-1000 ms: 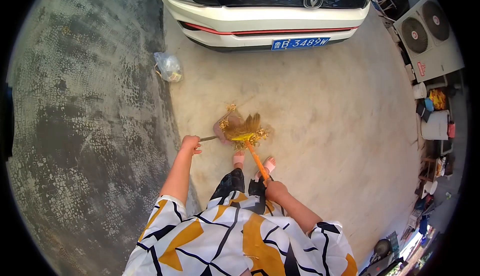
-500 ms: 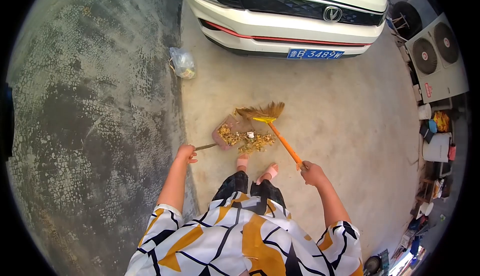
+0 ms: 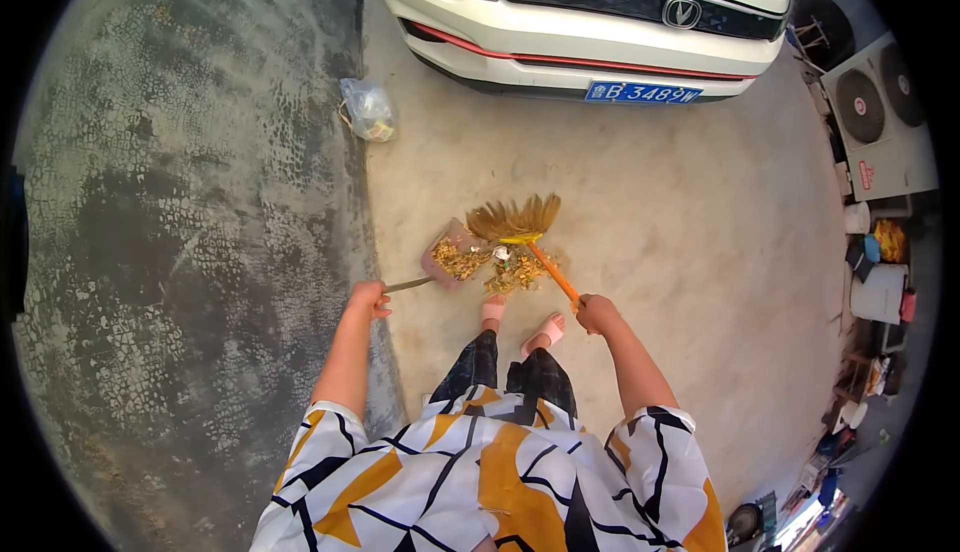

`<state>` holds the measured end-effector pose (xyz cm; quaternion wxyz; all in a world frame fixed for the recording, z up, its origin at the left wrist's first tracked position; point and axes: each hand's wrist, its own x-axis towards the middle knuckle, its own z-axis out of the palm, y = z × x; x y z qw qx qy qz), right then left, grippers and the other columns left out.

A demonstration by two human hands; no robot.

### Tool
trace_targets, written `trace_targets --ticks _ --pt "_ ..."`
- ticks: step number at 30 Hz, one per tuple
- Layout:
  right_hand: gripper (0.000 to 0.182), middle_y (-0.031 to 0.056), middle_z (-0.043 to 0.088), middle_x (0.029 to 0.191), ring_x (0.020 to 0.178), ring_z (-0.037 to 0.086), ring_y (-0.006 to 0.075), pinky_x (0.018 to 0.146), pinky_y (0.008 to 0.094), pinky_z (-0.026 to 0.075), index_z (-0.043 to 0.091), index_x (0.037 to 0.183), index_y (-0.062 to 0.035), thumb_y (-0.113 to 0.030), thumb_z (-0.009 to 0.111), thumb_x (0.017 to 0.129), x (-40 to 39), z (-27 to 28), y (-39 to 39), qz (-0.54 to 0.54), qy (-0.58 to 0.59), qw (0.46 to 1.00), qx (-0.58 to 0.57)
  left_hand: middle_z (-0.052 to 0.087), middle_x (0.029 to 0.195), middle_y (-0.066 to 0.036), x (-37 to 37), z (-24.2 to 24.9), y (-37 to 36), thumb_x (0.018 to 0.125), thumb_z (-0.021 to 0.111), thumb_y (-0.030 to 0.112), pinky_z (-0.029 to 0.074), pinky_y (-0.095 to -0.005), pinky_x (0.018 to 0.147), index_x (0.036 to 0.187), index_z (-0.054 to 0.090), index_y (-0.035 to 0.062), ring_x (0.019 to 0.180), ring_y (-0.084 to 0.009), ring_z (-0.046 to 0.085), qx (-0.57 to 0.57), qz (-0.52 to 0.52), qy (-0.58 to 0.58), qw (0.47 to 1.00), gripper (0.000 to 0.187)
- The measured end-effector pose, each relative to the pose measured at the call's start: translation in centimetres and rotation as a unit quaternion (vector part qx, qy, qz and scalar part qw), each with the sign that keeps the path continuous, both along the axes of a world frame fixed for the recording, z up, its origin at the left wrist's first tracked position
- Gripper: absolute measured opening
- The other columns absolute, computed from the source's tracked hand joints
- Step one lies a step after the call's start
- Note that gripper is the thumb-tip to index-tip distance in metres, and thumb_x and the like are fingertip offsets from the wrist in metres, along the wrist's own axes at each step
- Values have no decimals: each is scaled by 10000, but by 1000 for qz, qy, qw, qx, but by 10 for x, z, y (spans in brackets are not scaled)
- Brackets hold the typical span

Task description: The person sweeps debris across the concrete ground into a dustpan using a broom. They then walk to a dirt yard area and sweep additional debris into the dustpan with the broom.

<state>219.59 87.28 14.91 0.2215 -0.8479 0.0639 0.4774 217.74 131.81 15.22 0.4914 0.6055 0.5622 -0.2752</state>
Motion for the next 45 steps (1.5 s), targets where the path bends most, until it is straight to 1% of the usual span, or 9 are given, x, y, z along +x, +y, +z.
trace_targets --ticks 3,11,16,18,25,41,43,44,45 --pt "373 66 517 570 413 486 135 382 255 385 493 1099 -85 -188 464 741 -26 71 -16 -151 43 987 20 496 749 -160 2 4 6 739 451 95 499 -406 565 991 439 -43 584 -185 478 -1 4 -2 1000 287" --pt "416 53 484 557 392 432 97 335 221 327 434 1160 -84 -157 466 751 -121 103 -31 -381 40 923 45 508 752 -159 -2 -4 26 733 456 98 505 -404 545 964 457 -35 578 -221 506 2 -37 6 999 266" --pt "326 33 433 520 365 385 92 311 215 302 434 1101 -66 -164 460 792 -159 87 -8 -538 71 836 82 510 741 -154 5 3 36 725 475 113 506 -370 482 902 487 -37 564 -223 508 11 -117 21 993 233" --pt "190 24 392 488 356 364 97 300 220 284 452 940 -58 -187 473 802 -167 76 0 -614 100 772 132 511 741 -155 9 4 36 721 481 116 504 -358 462 880 494 -42 567 -223 510 18 -147 20 989 225" --pt "178 85 421 493 313 325 123 286 256 272 431 949 -50 -90 389 780 -181 6 47 -645 168 733 135 518 725 -156 19 18 26 708 487 92 484 -325 424 870 498 -68 546 -239 522 34 -200 14 979 228" --pt "178 123 497 516 291 385 169 267 292 311 442 918 -18 -141 382 803 -159 5 177 -363 171 887 229 520 739 -167 16 12 3 718 475 81 492 -340 433 868 490 -89 575 -263 546 57 -228 -21 972 226" --pt "217 165 559 579 389 512 251 346 353 405 549 744 0 -139 386 769 -173 -5 186 -213 165 944 192 513 746 -168 10 12 0 716 477 71 495 -346 440 887 480 -88 596 -257 541 46 -222 -31 974 234" --pt "250 194 573 633 467 556 291 458 372 456 569 643 14 -136 395 743 -178 -7 184 149 -145 948 241 506 753 -169 7 11 0 714 479 62 498 -351 447 907 470 -88 618 -251 537 35 -213 -37 976 245" --pt "250 194 573 633 467 556 291 458 372 456 569 643 14 -136 395 743 -183 -9 182 149 -151 947 239 506 753 -169 4 9 0 714 479 62 498 -351 447 907 470 -88 618 -251 537 35 -214 -44 975 245"
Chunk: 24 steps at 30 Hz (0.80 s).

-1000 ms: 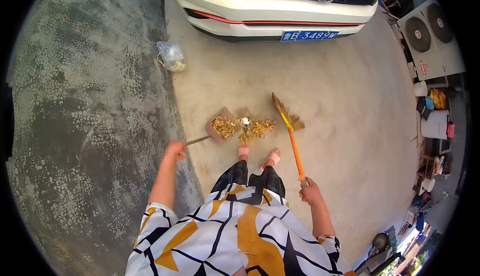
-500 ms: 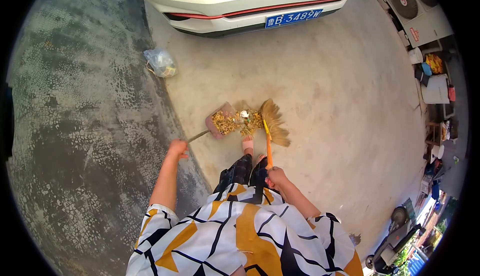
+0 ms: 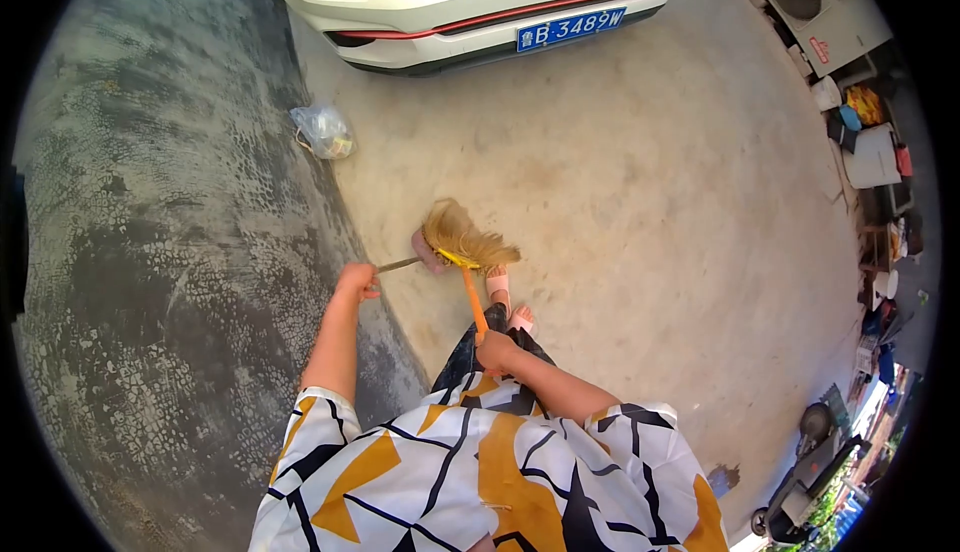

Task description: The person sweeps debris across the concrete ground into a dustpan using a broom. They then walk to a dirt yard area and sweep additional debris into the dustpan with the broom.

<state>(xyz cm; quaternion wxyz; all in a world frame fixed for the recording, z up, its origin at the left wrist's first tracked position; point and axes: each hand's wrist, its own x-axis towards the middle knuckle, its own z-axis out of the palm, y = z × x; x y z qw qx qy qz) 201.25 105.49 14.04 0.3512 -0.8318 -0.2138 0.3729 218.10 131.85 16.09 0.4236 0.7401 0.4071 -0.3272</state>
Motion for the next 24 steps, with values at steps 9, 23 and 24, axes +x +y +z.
trace_targets --ticks 9,23,24 --pt "292 149 553 597 458 555 219 439 316 442 466 998 -5 -145 384 755 -30 102 -88 -264 294 916 -68 503 762 -175 -63 -1 33 733 435 26 525 -355 505 940 445 -75 539 -171 489 -32 143 -10 989 231" --pt "285 41 456 564 381 407 83 332 207 312 453 1037 -51 -184 481 787 -76 130 -123 -503 427 750 41 500 659 -103 -111 -4 88 770 431 102 505 -360 547 873 460 -15 471 -125 450 -99 269 -6 958 159" --pt "230 40 438 557 373 382 79 325 198 296 461 976 -43 -152 494 776 -79 129 -123 -526 467 707 77 500 659 -103 -113 -2 92 770 431 102 505 -360 547 873 460 -15 471 -125 450 -100 272 -3 957 159"
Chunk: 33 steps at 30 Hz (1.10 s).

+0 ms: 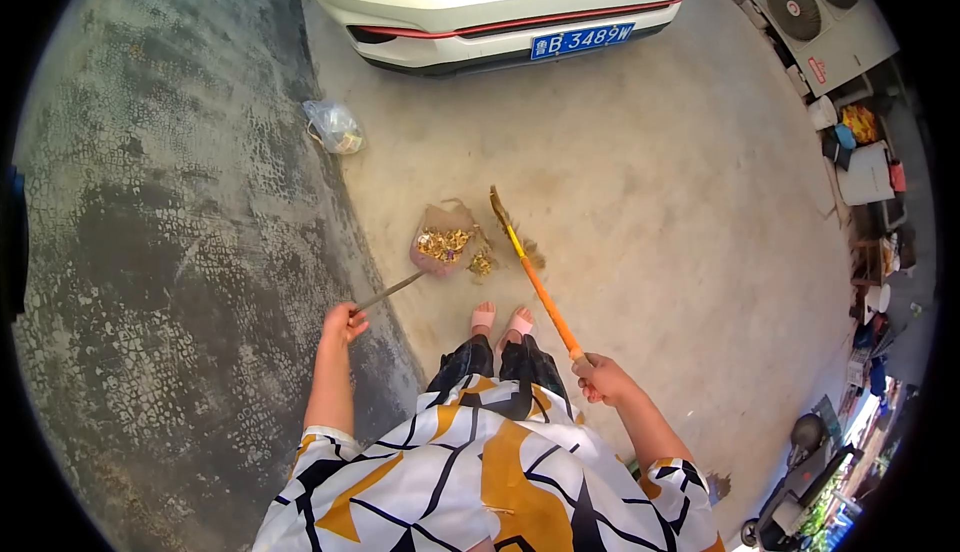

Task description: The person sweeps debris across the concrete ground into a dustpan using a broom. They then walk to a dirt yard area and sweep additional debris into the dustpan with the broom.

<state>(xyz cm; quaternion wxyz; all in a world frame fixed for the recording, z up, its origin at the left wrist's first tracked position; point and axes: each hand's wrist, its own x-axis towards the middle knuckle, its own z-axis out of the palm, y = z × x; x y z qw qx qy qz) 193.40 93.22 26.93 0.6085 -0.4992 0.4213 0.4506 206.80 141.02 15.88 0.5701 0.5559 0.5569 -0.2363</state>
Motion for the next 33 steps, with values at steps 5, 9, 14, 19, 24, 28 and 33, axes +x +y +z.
trace_targets --ticks 5,9,14,19,24,28,33 --pt "104 32 415 541 373 359 72 321 186 283 420 783 -50 -116 498 762 15 -11 22 -136 76 983 96 502 619 -95 -16 13 22 763 444 103 490 -339 528 833 475 1 434 -114 411 -42 57 -35 997 128" --pt "142 5 416 534 401 400 57 334 159 284 389 683 -70 -120 482 778 41 -56 65 -271 149 932 190 507 621 -94 -24 30 25 757 452 101 490 -339 527 800 475 6 420 -112 395 2 76 -42 996 107" --pt "135 4 419 532 410 412 64 351 166 302 403 675 -56 -106 481 773 73 -108 121 -369 74 887 266 520 638 -99 -38 56 26 750 458 92 488 -324 479 800 466 9 405 -107 407 22 74 -78 994 97" --pt "115 7 426 563 427 406 66 367 167 294 412 697 -39 -99 473 774 102 -121 127 -425 57 845 319 523 659 -98 -54 61 35 751 454 86 490 -320 453 839 451 5 407 -108 411 4 58 -93 994 120" --pt "120 3 426 566 428 419 67 371 185 311 404 716 -70 -125 492 775 122 -87 111 -396 62 853 334 525 675 -102 -67 57 36 747 456 73 492 -317 442 853 452 -5 413 -111 409 25 71 -87 993 132" --pt "80 -6 409 568 407 375 46 354 165 273 410 783 -73 -129 467 789 109 -27 92 -300 43 922 242 524 671 -103 -73 54 37 745 456 67 489 -317 437 843 461 -11 416 -112 411 18 59 -64 996 125" --pt "106 11 435 571 384 375 51 344 168 269 417 812 -104 -159 497 767 90 -26 64 -146 18 980 133 522 665 -104 -76 42 34 743 458 69 481 -311 426 832 468 -15 416 -113 409 21 50 -43 998 123"
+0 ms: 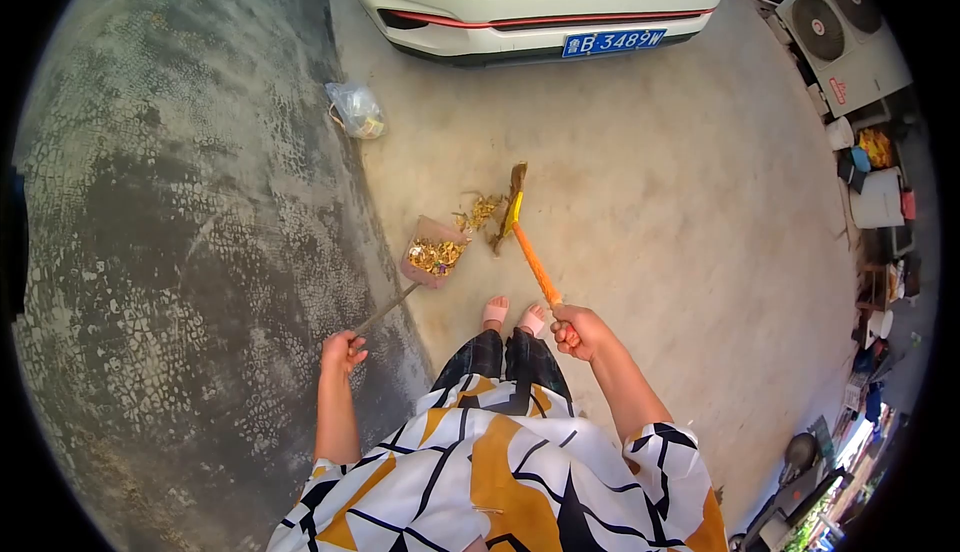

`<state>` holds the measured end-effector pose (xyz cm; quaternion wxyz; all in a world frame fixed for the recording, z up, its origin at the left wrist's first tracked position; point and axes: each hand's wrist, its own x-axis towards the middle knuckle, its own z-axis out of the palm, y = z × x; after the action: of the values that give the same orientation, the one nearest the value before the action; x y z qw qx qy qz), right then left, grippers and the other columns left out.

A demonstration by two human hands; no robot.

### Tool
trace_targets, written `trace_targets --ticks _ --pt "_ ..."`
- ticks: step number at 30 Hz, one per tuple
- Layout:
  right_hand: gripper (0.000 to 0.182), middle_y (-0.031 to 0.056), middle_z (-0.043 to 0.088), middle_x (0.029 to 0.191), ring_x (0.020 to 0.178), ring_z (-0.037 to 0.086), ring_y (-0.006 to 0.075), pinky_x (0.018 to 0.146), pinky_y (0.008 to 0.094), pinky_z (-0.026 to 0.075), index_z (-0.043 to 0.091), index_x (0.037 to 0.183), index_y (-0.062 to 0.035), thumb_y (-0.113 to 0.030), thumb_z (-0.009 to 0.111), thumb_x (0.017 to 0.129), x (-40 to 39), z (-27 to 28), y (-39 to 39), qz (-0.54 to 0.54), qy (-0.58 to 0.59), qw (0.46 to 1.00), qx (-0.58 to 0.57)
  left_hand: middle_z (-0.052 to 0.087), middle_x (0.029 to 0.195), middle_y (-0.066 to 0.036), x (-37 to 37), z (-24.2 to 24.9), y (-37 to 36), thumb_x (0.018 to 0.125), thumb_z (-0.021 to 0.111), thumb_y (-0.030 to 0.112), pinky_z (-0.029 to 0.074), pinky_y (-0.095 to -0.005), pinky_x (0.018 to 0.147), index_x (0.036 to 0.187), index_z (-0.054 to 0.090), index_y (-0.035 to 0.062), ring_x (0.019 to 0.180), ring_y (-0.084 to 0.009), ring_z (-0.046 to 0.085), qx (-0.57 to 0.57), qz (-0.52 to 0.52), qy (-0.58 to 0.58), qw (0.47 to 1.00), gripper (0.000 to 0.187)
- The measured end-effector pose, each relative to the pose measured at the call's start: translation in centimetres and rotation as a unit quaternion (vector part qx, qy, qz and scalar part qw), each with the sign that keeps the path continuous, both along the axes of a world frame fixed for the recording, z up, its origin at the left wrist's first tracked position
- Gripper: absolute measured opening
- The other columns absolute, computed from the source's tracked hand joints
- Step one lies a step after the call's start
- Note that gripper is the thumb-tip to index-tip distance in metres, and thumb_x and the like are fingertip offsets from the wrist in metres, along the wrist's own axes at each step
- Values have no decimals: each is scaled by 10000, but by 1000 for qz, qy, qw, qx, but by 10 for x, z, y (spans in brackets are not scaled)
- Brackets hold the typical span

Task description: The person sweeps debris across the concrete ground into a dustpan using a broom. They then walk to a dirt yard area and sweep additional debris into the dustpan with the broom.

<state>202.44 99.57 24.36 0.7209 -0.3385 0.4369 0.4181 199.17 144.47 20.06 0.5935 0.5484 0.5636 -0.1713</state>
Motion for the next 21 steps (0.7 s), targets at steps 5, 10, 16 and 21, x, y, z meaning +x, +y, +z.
trace_targets --ticks 5,10,16,21 --pt "118 20 433 562 365 379 64 316 182 274 437 855 -70 -113 480 755 -3 13 -6 99 -67 989 -88 508 642 -101 -1 -14 -3 740 462 66 488 -308 420 853 471 -24 417 -109 408 -11 -32 37 999 145" --pt "295 58 456 570 361 420 106 292 219 300 423 1027 -19 -71 462 739 -2 -3 -14 194 -130 954 -188 503 654 -105 4 -21 -14 738 469 66 493 -309 421 879 464 -34 416 -109 399 16 -47 60 997 173" --pt "295 45 465 542 375 447 111 309 241 335 440 1019 -40 -58 467 726 30 -29 -8 227 -168 914 -290 490 673 -101 8 -36 -18 741 467 66 494 -315 427 896 449 -34 449 -118 411 4 -53 69 996 185" --pt "299 87 496 537 386 485 157 332 275 375 442 996 -10 -47 434 699 77 -115 12 270 -173 889 -326 486 611 -95 23 -35 -37 750 465 82 496 -317 443 831 469 -39 404 -113 393 51 -52 81 994 146"
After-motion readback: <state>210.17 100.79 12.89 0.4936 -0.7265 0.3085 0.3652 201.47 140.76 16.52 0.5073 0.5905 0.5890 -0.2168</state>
